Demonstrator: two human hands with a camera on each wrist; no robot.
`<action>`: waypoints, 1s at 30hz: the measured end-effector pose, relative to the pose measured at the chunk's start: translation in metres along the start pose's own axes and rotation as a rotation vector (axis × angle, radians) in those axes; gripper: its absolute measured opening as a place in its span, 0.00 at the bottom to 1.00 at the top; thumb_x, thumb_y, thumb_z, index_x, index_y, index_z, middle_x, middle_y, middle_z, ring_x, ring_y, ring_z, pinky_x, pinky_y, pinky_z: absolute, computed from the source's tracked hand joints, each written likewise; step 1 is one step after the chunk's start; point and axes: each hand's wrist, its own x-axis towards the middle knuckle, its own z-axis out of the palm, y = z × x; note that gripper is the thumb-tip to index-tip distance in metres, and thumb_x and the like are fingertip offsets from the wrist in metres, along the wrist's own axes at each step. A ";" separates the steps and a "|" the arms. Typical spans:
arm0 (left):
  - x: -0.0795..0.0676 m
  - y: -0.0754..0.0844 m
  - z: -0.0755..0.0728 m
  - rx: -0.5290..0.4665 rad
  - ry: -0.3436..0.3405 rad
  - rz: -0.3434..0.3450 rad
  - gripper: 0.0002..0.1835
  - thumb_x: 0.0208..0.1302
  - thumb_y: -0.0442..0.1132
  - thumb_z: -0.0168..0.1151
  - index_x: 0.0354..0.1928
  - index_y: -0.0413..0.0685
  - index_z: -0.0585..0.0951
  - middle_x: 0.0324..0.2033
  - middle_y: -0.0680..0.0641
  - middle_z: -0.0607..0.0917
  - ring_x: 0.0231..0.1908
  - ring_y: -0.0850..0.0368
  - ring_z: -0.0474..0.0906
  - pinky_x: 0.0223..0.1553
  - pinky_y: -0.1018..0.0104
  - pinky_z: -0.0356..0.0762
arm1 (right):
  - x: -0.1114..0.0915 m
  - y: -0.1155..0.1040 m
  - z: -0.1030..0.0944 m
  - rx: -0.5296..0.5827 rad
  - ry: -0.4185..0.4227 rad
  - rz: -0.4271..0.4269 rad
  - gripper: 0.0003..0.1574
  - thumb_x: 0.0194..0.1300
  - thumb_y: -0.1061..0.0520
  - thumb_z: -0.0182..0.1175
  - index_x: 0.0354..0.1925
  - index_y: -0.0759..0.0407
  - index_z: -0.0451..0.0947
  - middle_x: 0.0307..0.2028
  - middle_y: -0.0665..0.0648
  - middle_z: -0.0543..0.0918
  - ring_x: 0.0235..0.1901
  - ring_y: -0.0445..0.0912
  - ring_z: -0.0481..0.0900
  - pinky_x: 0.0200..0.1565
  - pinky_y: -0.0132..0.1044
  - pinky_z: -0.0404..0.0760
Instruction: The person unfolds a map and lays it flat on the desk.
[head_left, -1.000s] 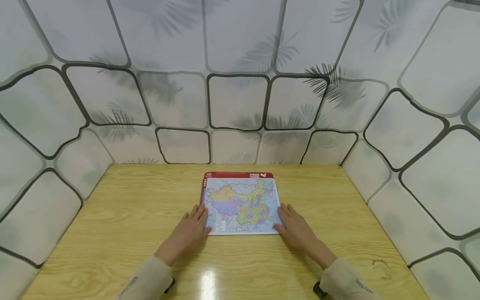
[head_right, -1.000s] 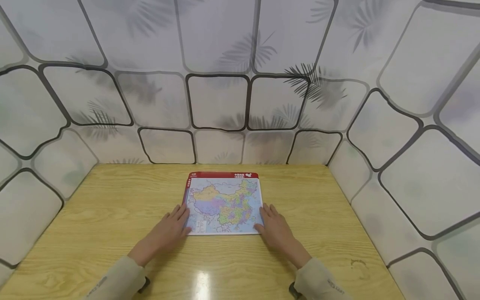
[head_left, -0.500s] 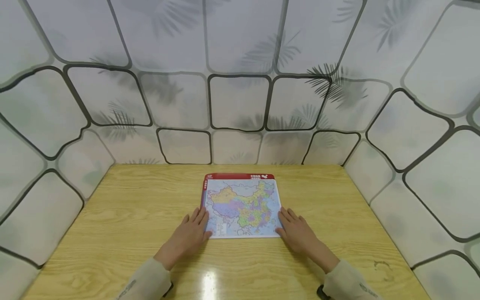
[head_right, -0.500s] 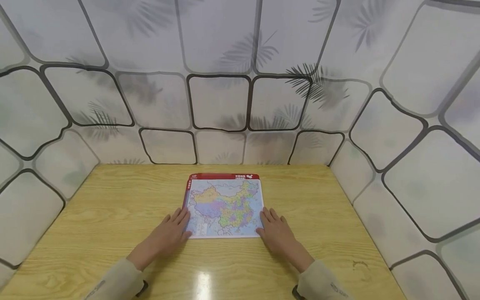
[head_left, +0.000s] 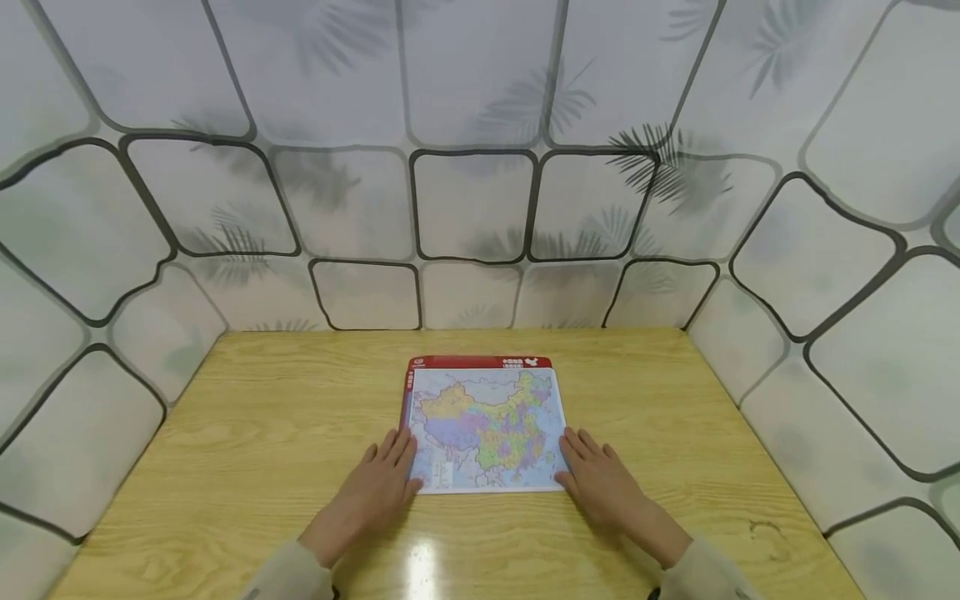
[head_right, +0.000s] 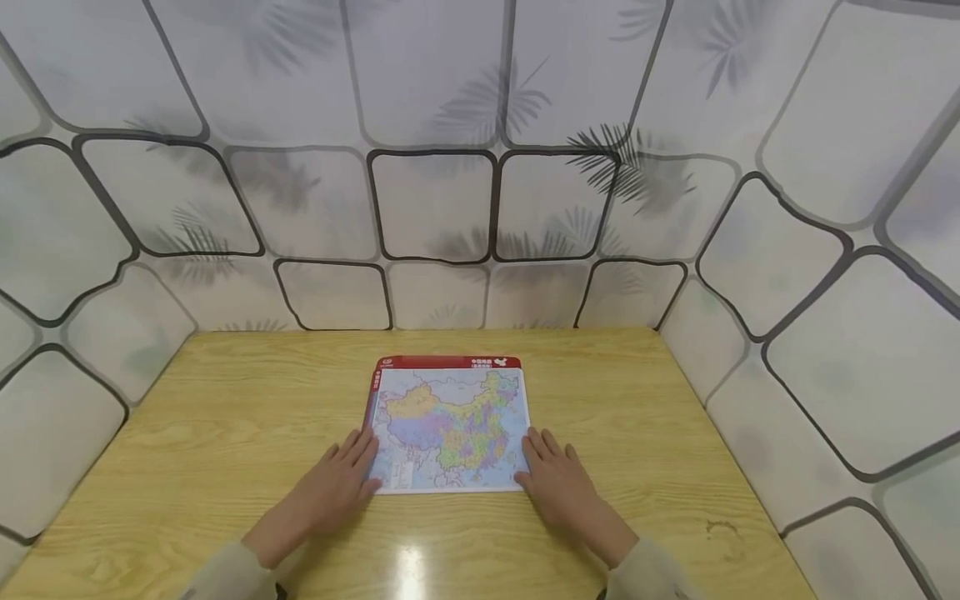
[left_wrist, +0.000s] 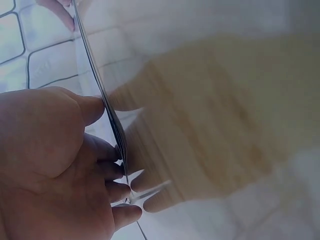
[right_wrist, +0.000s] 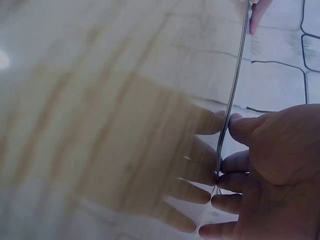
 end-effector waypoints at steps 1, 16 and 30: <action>-0.002 0.001 0.001 0.000 0.005 0.003 0.33 0.80 0.46 0.53 0.74 0.26 0.63 0.76 0.29 0.60 0.76 0.31 0.54 0.73 0.35 0.55 | -0.001 0.000 0.000 0.003 -0.003 -0.001 0.36 0.81 0.49 0.52 0.73 0.74 0.64 0.75 0.72 0.63 0.74 0.69 0.59 0.67 0.72 0.61; -0.026 0.012 0.010 -0.018 0.021 0.000 0.34 0.78 0.47 0.55 0.73 0.26 0.65 0.75 0.29 0.62 0.75 0.30 0.56 0.71 0.33 0.57 | -0.022 -0.007 0.002 0.025 -0.029 0.010 0.37 0.79 0.47 0.56 0.71 0.74 0.67 0.73 0.71 0.66 0.73 0.68 0.62 0.68 0.71 0.61; -0.045 0.019 0.015 -0.017 0.001 0.007 0.34 0.80 0.49 0.52 0.74 0.28 0.64 0.76 0.31 0.60 0.76 0.32 0.53 0.73 0.35 0.56 | -0.037 -0.014 0.001 0.003 -0.036 0.005 0.38 0.77 0.46 0.58 0.69 0.73 0.70 0.72 0.70 0.69 0.71 0.68 0.65 0.67 0.71 0.63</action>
